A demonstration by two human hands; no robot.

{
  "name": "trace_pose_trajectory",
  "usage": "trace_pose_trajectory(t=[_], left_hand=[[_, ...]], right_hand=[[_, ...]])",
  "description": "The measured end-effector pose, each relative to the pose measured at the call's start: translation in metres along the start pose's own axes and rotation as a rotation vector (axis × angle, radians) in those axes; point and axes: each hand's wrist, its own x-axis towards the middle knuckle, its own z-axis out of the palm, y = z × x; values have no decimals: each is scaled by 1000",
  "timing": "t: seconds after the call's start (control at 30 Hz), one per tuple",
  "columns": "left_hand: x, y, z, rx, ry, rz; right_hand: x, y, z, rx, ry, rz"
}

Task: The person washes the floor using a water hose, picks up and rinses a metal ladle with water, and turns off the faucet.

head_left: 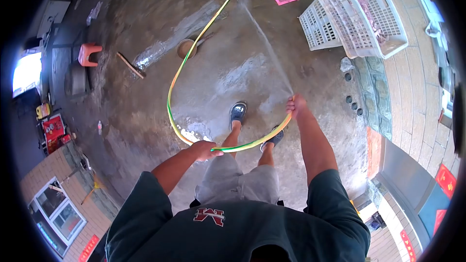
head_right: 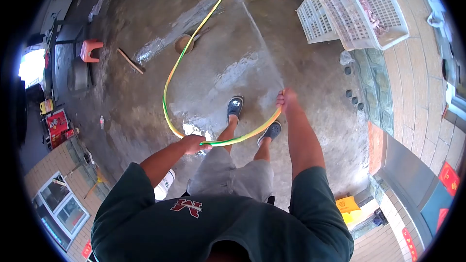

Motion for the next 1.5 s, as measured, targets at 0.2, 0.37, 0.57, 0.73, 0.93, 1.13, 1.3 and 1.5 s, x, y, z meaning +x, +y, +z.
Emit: trace_pose_trajectory(t=[0.2, 0.37, 0.57, 0.73, 0.93, 1.13, 1.3, 1.5], left_hand=[[-11, -22, 2, 5, -53, -17], [-41, -64, 16, 31, -100, -41], [-72, -87, -1, 86, -79, -122], [-60, -85, -20, 91, -45, -151], [-45, -88, -10, 75, -98, -76], [-66, -97, 2, 187, -111, -46], [-43, -65, -17, 68, -123, -43], [-15, -22, -16, 12, -1, 62]], right_hand=[[6, 29, 9, 20, 77, 79], [15, 85, 37, 9, 20, 165], [26, 114, 83, 86, -60, 188], [36, 96, 72, 150, -15, 120], [34, 115, 35, 176, 94, 184], [29, 139, 50, 153, 91, 167], [15, 98, 21, 199, -3, 23], [-17, 20, 6, 126, -7, -53]])
